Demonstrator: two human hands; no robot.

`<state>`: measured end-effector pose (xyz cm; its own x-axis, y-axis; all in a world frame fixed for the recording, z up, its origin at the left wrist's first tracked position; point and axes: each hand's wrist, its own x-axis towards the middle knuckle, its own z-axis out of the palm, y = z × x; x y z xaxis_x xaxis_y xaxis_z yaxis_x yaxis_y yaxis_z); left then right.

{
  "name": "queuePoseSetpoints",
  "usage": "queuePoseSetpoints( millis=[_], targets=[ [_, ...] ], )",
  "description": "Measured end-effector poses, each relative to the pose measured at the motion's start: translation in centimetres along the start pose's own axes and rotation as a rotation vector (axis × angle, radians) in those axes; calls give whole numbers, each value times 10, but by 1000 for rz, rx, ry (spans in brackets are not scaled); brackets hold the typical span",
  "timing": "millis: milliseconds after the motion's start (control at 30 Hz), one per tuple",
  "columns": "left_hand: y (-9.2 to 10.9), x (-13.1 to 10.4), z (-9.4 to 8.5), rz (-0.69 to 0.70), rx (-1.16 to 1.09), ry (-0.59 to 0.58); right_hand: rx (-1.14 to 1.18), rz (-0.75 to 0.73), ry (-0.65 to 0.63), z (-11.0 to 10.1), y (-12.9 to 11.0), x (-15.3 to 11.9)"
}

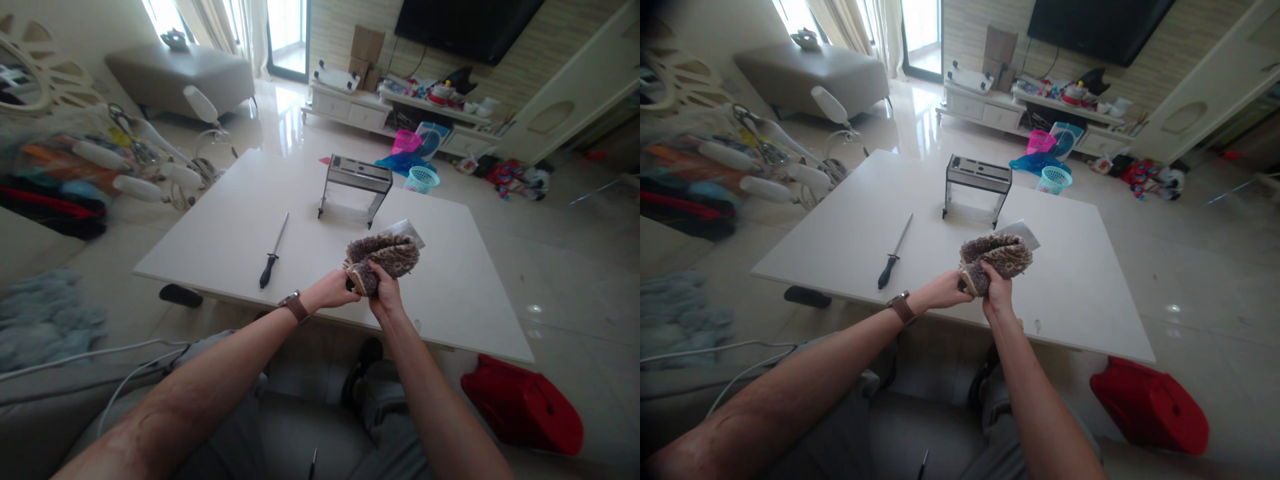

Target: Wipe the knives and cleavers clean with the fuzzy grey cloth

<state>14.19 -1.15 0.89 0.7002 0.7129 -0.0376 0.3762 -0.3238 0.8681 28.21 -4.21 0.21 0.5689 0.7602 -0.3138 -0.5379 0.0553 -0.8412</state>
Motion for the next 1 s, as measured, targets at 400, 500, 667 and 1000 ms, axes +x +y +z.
queuePoseSetpoints(
  millis=[400,500,667,1000],
  targets=[
    [2,1,-1,-17,51,-22,17,25,20,-3,3,4],
    [3,4,-5,-61,119,-61,45,45,56,-7,-1,10],
    [2,2,-32,-141,273,-167,36,56,12,-25,-26,30],
    [-8,-8,-64,-135,440,-175,33,16,19,-37,-42,40]
  ],
)
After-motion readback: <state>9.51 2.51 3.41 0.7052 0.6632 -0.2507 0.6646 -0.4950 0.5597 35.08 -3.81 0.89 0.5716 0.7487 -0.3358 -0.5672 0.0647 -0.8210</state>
